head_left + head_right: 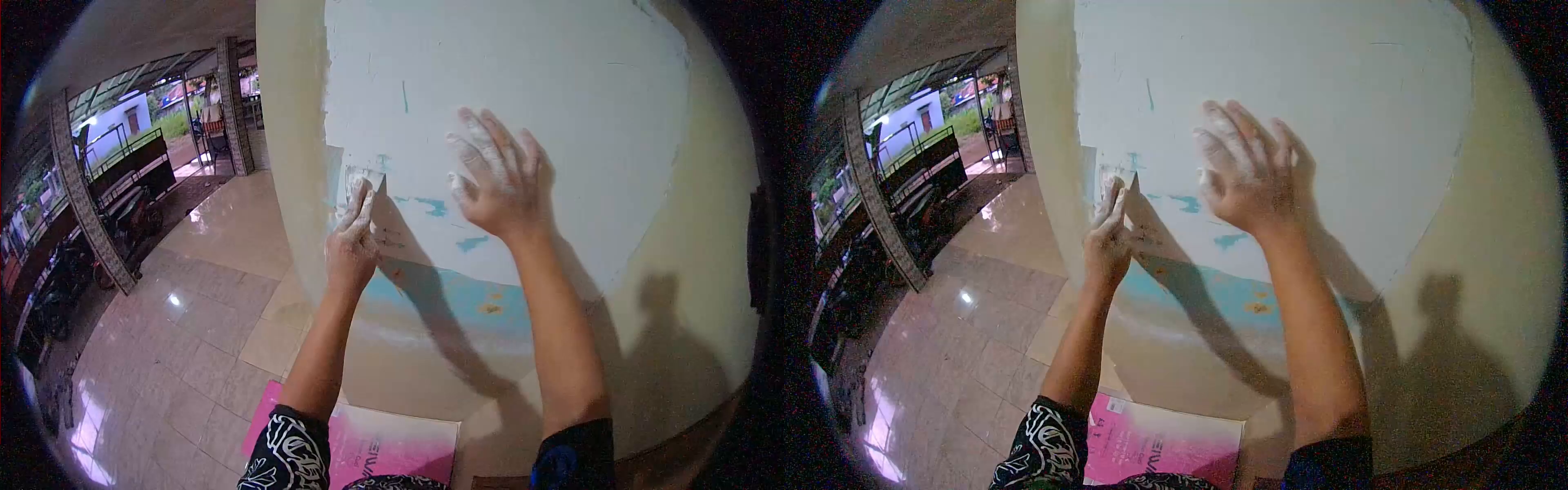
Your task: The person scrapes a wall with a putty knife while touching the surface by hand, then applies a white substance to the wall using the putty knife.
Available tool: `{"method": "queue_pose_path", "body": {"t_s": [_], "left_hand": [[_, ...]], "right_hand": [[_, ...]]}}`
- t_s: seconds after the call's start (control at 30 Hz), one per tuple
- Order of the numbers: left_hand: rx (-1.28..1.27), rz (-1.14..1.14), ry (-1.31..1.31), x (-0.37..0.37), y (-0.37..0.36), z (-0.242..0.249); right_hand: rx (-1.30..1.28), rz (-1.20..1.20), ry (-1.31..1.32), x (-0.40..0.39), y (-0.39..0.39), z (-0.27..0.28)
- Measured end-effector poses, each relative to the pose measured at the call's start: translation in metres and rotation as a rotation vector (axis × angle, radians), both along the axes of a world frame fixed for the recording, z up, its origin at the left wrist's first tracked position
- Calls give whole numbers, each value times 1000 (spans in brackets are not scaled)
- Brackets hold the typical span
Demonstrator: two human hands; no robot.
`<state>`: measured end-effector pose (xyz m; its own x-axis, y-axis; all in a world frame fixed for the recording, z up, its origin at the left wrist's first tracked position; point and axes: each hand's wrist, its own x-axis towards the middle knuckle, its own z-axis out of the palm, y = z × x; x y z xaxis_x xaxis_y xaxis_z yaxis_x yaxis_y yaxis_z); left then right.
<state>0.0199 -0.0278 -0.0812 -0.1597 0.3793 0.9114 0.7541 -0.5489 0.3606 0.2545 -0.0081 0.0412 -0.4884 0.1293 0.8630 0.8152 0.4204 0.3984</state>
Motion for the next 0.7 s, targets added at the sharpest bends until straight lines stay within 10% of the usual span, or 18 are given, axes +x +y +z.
{"method": "queue_pose_path", "body": {"t_s": [0.7], "left_hand": [[25, 16, 1, 2, -3, -1]], "right_hand": [[128, -92, 61, 44, 20, -9]]}}
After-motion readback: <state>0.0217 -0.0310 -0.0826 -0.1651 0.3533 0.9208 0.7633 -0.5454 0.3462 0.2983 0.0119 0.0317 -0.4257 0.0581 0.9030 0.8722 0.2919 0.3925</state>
